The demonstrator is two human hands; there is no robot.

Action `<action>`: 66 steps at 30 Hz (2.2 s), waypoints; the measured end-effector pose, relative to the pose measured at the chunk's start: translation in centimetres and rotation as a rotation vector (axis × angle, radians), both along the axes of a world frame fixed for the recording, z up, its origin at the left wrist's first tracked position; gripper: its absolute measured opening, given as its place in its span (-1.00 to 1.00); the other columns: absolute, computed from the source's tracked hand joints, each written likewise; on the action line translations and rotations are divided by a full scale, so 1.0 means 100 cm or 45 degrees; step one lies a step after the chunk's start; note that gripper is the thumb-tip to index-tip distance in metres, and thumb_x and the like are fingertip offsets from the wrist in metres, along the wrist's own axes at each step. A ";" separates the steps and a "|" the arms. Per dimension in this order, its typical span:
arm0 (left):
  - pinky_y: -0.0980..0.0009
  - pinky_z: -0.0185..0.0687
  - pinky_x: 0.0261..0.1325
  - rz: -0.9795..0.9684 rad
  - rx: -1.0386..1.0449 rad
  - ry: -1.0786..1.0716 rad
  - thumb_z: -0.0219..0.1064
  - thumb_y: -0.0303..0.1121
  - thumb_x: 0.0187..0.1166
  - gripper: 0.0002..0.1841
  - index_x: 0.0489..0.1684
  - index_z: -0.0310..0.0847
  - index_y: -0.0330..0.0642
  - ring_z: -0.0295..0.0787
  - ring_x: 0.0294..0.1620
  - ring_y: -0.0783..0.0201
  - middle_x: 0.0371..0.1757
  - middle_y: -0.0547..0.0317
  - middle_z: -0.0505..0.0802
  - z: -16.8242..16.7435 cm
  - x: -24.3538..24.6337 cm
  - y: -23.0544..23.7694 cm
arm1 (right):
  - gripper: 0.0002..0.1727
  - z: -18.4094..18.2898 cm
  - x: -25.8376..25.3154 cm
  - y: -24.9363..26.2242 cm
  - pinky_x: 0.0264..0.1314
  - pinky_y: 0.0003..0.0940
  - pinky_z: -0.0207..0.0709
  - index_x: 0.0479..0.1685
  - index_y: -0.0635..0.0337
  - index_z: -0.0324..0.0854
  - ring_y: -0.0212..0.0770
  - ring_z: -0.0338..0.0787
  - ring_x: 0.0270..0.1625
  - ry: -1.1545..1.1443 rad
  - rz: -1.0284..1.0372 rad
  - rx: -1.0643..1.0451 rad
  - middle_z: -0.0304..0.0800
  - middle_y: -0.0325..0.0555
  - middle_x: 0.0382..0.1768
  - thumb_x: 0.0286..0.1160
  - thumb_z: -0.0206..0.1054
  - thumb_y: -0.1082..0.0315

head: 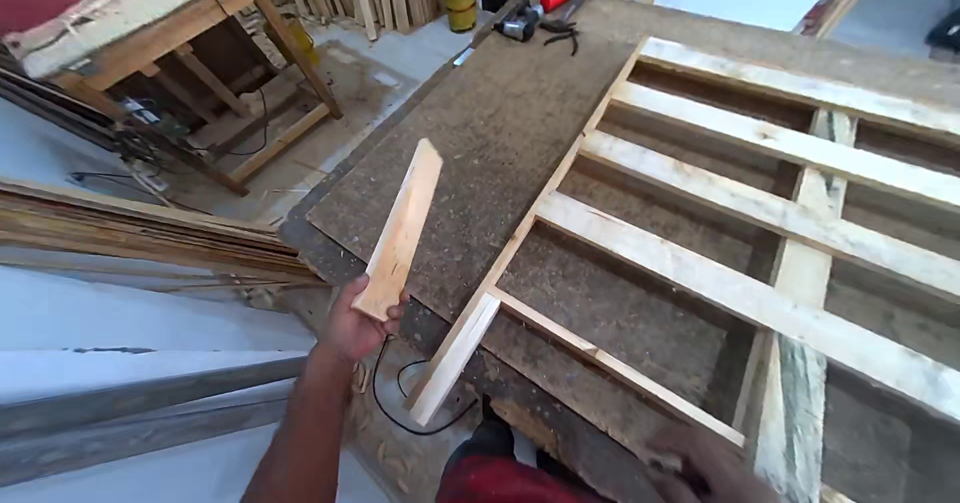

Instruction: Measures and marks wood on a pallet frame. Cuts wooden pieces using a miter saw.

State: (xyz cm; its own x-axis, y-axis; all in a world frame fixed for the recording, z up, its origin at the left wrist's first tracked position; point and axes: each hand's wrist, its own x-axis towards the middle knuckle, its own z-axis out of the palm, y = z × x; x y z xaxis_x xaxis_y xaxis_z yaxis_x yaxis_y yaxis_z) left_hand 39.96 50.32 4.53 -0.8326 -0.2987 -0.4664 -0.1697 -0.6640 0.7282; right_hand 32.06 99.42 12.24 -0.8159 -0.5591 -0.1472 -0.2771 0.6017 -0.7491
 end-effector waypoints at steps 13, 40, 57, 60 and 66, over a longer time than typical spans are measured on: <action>0.64 0.52 -0.61 -1.254 -0.302 0.269 -0.06 0.45 0.62 -0.20 0.01 0.77 -0.14 0.62 -0.60 0.53 -0.19 0.09 0.88 0.149 -0.028 0.085 | -0.59 0.074 -0.123 -0.075 -0.61 0.08 0.57 0.07 -0.08 0.71 0.02 0.76 -0.51 1.048 0.605 0.384 0.83 -0.13 -0.13 0.24 0.66 0.10; -0.04 0.78 0.20 -0.938 -1.190 -0.813 0.21 0.20 0.68 -0.42 0.28 0.67 -0.14 0.89 0.03 0.09 -0.01 0.00 0.90 -0.041 -0.031 0.304 | -0.36 -0.110 -0.064 -0.031 0.31 0.13 0.68 0.58 0.06 0.48 0.05 0.80 0.27 -0.440 -0.389 0.364 0.75 0.03 0.29 0.59 0.38 -0.05; -0.04 0.82 0.10 -0.906 -1.059 -0.752 0.24 0.08 0.74 -0.48 0.36 0.60 -0.19 0.91 -0.09 0.06 -0.07 -0.07 0.89 -0.043 -0.050 0.309 | -0.61 -0.088 -0.174 0.061 0.18 0.31 0.60 0.20 0.08 0.76 0.16 0.82 0.09 -0.360 -0.091 0.525 0.84 0.14 -0.01 0.85 0.07 0.10; -0.06 0.83 0.08 -0.912 -1.040 -0.775 0.22 0.06 0.76 -0.51 0.38 0.60 -0.16 0.91 -0.09 0.05 -0.07 -0.06 0.90 -0.041 -0.052 0.310 | -0.70 -0.102 -0.198 0.064 0.20 0.24 0.62 0.18 -0.02 0.82 0.05 0.82 0.11 -0.441 0.159 0.548 0.87 0.02 0.01 0.72 0.20 0.28; -0.12 0.77 0.16 -0.951 -1.054 -0.823 0.22 0.07 0.75 -0.48 0.37 0.57 -0.20 0.88 0.00 -0.01 -0.03 -0.11 0.87 -0.043 -0.054 0.309 | -0.77 -0.143 -0.200 0.040 0.06 -0.20 0.57 0.15 0.10 0.78 -0.27 0.70 -0.09 -0.961 0.281 0.291 0.79 -0.11 -0.08 0.70 0.27 0.38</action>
